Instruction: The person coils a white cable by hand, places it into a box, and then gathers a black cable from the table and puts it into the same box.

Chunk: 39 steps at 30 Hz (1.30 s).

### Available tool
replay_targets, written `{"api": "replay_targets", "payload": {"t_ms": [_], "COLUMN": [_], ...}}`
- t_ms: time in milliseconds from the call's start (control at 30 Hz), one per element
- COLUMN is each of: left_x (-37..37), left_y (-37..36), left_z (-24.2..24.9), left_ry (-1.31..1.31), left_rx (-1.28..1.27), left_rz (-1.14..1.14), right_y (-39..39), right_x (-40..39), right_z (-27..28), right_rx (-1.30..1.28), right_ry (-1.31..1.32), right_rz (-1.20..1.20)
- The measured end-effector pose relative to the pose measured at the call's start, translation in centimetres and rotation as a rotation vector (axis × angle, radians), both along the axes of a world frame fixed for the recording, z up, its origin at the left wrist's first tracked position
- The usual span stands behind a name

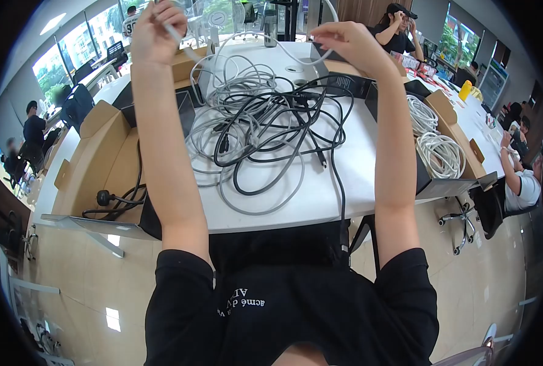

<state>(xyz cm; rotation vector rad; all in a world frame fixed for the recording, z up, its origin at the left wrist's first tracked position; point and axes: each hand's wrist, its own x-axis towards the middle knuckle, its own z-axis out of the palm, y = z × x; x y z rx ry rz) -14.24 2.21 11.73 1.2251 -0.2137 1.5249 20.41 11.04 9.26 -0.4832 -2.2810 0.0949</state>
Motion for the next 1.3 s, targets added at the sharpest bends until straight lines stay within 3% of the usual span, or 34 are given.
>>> {"api": "replay_targets", "payload": {"t_ms": [33, 67, 167, 200, 300, 333, 433, 633, 767, 867, 967, 1067, 1167, 1300], "left_x": [-0.3, -0.5, -0.5, 0.7, 3.5, 7.5, 9.7, 12.9, 12.5, 12.5, 11.5, 12.9, 13.4, 14.2], "left_y": [-0.9, -1.5, -2.9, -3.5, -3.8, -5.2, -5.2, -3.3, -2.9, -2.4, -1.4, -1.6, -1.1, -0.8], "left_z": [0.2, 0.3, 0.6, 0.7, 0.6, 0.7, 0.2, -1.1, -1.1, -1.8, -1.8, -2.3, -3.0, -3.1], "left_ry": [0.032, 0.060, 0.304, 0.330, 0.492, 0.587, 1.082, 1.187, 1.282, 1.195, 1.095, 1.023, 1.057, 1.163], "left_rx": [0.009, -0.023, 0.071, 0.001, -0.133, -0.156, -0.056, 0.108, 0.073, 0.048, 0.044, 0.048, 0.139, 0.073], "left_rz": [-0.027, 0.155, 0.113, 0.290, 0.552, 0.854, 0.940, 0.804, 0.829, 0.903, 0.844, 1.045, 0.907, 0.809], "right_y": [0.4, 0.8, 1.3, 0.0, 0.3, 0.3, -6.5, -5.8, -5.0, -3.6, -3.4, -2.1, -1.5, -0.4], "right_x": [0.7, 1.3, 2.9, 2.9, 3.4, 3.3, 1.2, -0.7, -1.9, -2.1, -1.2, -1.4, -2.2, -2.8], "right_z": [-0.1, 0.1, 0.5, 0.9, 1.4, 1.7, 2.1, 1.6, 1.2, 0.7, 1.6, 1.2, 0.8, 0.2], "right_rx": [0.029, -0.030, 0.117, 0.060, 0.192, 0.067, 0.182, -0.243, -0.125, -0.229, -0.625, -0.716, -0.796, -0.859], "right_ry": [-0.005, -0.009, -0.017, 0.001, 0.091, 0.147, 0.278, -0.063, -0.103, 0.103, 0.290, 0.449, 0.528, 0.580], "right_rz": [-0.073, -0.098, -0.242, -0.313, -0.125, -0.033, -0.013, 0.289, 0.141, 0.316, 0.464, 0.636, 0.770, 0.847]}}
